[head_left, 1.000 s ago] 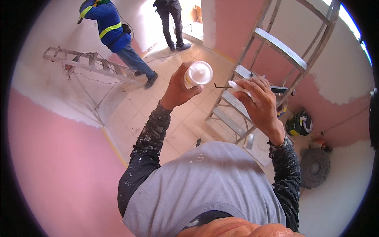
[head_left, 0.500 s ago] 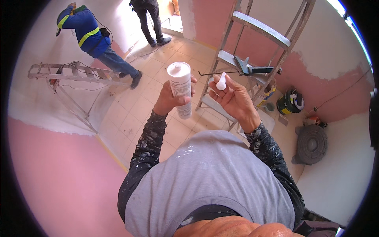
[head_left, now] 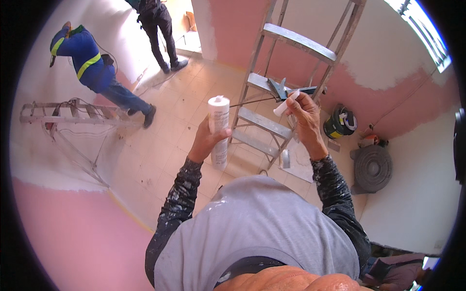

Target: The person applies wall compound to the ceiling and upper wall using a trowel and hawk, smoothing the surface in multiple passes. They then prepare a caulking gun by removing the nozzle cap and inserting a new tube.

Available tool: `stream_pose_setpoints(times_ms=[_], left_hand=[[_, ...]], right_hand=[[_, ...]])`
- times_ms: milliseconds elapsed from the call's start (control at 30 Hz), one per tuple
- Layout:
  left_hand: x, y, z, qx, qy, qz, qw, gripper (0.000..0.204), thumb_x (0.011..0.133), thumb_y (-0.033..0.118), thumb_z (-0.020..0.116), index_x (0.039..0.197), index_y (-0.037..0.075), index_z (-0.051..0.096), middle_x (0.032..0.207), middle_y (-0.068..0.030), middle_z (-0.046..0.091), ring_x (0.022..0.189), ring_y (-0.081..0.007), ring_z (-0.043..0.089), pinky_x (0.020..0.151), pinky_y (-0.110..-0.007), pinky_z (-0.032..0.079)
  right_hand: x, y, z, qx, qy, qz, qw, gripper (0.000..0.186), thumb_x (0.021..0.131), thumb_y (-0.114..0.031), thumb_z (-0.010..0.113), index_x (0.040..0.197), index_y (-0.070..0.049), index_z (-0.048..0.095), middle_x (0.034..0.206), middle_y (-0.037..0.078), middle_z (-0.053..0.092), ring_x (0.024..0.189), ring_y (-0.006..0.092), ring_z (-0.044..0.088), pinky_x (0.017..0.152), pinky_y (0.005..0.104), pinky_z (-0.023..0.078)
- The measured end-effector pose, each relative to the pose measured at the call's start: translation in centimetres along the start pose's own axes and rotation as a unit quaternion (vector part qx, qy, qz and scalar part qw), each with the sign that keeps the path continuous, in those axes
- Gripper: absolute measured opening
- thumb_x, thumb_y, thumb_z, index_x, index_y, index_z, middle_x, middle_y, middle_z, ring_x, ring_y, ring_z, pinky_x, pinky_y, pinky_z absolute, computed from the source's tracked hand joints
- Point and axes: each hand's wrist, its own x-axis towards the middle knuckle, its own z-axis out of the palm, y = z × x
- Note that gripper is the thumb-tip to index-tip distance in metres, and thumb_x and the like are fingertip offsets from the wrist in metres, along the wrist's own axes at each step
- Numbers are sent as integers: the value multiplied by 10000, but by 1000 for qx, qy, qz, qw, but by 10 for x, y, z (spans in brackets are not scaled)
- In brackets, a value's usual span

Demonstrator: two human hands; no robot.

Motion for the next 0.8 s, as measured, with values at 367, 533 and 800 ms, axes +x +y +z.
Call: stream_pose_setpoints(times_ms=[367, 533, 800], left_hand=[[101, -10, 61, 131, 4, 111, 985, 629, 774, 247, 851, 1287, 77, 529, 1064, -99, 675, 975, -213, 658, 863, -367, 541], [149, -22, 88, 136, -30, 135, 981, 628, 757, 235, 844, 1276, 74, 529, 1056, -111, 671, 984, -230, 658, 868, -373, 539], [195, -27, 66, 114, -64, 93, 987, 574, 774, 200, 815, 1268, 73, 552, 1081, -120, 677, 997, -219, 654, 879, -379, 537]], right_hand=[[89, -273, -85, -476, -64, -511, 713, 199, 956, -218, 688, 1074, -64, 645, 830, 38, 658, 703, 196, 614, 655, 317, 523], [100, -83, -45, -280, 8, -442, 852, 171, 972, -178, 695, 1038, -26, 653, 850, 25, 661, 705, 154, 611, 624, 289, 509], [160, -60, -14, 109, -4, -119, 987, 168, 1002, -189, 659, 1022, -23, 641, 736, 2, 563, 574, 84, 496, 523, 249, 418]])
